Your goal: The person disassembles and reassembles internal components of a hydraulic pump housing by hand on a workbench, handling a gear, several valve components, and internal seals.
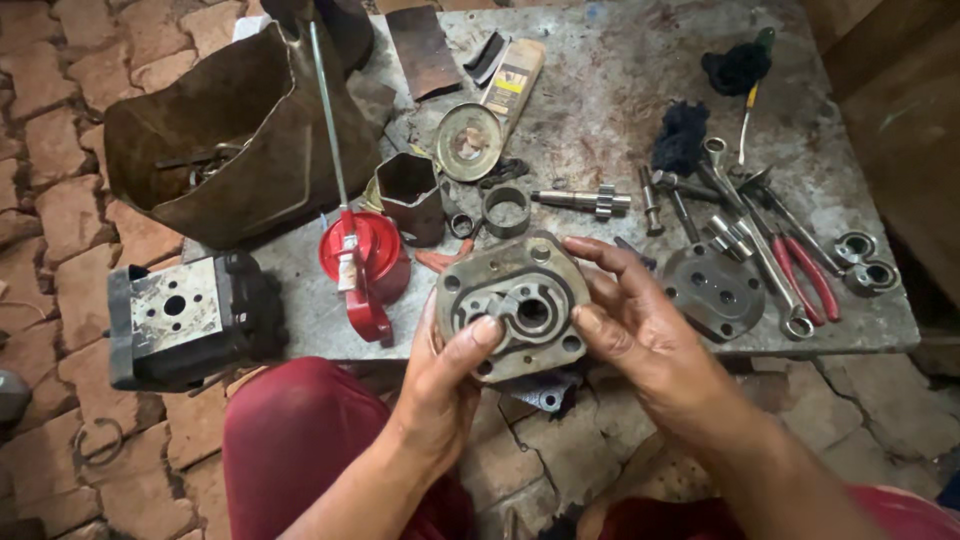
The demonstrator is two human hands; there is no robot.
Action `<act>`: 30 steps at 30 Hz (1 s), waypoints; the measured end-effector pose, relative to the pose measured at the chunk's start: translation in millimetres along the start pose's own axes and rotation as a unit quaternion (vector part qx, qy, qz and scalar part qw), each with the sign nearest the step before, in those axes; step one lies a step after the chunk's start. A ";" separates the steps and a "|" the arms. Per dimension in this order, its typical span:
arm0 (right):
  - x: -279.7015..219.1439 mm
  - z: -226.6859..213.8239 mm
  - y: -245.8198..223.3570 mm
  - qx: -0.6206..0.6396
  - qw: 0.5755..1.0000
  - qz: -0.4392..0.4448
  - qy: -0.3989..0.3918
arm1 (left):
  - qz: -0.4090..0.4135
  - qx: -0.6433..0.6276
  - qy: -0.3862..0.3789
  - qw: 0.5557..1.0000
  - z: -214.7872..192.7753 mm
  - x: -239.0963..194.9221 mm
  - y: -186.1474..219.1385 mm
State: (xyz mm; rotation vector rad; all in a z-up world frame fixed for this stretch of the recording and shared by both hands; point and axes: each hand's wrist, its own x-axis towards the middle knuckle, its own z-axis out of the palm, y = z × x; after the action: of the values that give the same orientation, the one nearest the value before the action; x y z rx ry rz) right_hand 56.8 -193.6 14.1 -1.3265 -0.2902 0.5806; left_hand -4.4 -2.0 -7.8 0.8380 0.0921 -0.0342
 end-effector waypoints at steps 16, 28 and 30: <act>-9.9 -10.5 6.8 0.024 0.997 -0.041 -0.063 | 0.034 0.088 -0.007 0.996 8.5 -2.0 -5.0; -7.5 -4.6 -8.8 -0.021 0.999 -0.033 -0.032 | 0.039 0.090 0.009 0.995 9.7 -6.6 -5.5; -9.2 -5.6 -11.6 0.005 0.999 -0.012 -0.039 | 0.041 0.106 0.007 0.993 8.8 -7.7 -5.5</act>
State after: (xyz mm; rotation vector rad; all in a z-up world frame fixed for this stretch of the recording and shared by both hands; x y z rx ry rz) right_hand 54.8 -204.8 25.1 -1.2901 -0.3662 0.6144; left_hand -11.8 -12.2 -5.3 1.0535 0.0669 0.0405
